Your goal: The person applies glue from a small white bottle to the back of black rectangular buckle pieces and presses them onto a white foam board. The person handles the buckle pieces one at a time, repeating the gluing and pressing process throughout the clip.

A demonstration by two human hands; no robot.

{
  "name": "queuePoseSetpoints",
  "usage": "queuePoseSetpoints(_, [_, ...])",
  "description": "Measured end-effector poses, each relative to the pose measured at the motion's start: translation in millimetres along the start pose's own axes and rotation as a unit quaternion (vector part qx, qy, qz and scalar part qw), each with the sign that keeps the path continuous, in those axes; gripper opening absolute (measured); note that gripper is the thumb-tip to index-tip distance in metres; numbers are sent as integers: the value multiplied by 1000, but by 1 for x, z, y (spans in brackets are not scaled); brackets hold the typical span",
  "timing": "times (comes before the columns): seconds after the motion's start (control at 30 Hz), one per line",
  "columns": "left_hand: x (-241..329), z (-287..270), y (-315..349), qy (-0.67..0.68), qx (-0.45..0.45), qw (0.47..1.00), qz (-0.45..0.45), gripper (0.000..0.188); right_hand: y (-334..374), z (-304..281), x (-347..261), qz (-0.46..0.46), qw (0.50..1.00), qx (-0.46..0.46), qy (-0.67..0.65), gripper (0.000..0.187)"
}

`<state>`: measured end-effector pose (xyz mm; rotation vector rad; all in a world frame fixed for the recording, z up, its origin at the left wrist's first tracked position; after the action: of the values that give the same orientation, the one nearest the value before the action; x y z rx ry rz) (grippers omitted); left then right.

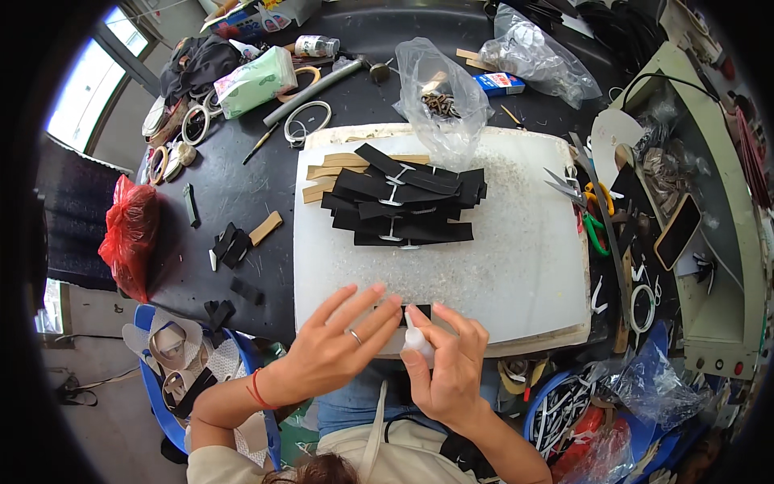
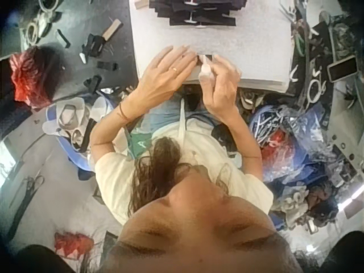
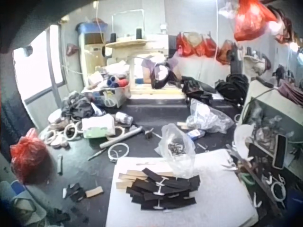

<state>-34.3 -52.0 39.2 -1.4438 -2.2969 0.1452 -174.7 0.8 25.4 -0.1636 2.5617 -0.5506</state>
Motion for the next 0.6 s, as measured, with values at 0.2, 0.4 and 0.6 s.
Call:
queuePoseSetpoints(0.2, [-1,-11,-8,59,17,997,-46,32,-4,-5,5,29,998,-43,-27,26])
queuePoseSetpoints(0.4, [-18,-18,20,105,177,973,-107,27,-5,-9,18,145,955,-14,-258,26])
queuePoseSetpoints(0.6, [-118,-72,126,-96,321,884,-326,19,-1,0,18,178,952,-4,-248,31])
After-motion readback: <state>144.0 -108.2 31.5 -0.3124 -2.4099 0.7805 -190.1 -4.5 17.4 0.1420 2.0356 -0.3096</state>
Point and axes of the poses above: each hand's wrist, its own y-axis away from the middle knuckle, its own z-axis out of the palm, x = y × z, the point moved 5 cm from there along -y, towards the middle knuckle, and after that the axes turned 11 degrees about y, right-handed, at the moved point
